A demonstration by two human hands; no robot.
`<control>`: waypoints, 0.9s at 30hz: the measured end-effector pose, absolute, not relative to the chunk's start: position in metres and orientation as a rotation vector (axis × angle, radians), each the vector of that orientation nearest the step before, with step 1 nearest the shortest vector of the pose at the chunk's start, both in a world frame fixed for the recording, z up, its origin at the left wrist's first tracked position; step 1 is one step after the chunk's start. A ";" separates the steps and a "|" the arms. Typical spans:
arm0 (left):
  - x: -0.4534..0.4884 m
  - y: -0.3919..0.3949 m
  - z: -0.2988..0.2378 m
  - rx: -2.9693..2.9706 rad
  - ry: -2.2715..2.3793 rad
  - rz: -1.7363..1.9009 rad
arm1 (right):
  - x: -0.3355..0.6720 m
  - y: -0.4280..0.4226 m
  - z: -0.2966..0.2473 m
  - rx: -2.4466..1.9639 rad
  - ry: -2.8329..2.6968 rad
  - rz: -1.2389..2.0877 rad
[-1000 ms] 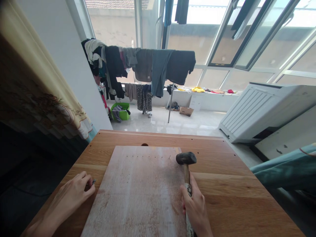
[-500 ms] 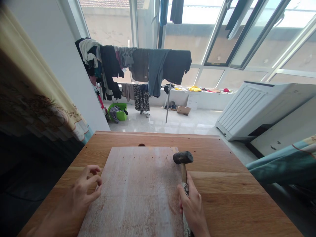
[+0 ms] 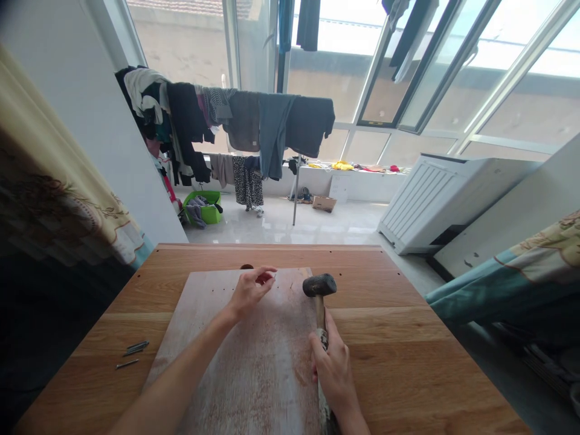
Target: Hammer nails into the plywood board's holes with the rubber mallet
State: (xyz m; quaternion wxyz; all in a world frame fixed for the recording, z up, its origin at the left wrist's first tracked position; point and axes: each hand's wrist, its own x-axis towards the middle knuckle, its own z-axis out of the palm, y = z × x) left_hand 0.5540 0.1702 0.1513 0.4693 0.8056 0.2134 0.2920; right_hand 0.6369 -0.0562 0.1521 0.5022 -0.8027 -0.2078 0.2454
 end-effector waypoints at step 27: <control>0.565 0.163 0.139 2.230 0.584 0.624 | 0.636 -0.052 0.178 -1.966 -0.704 0.609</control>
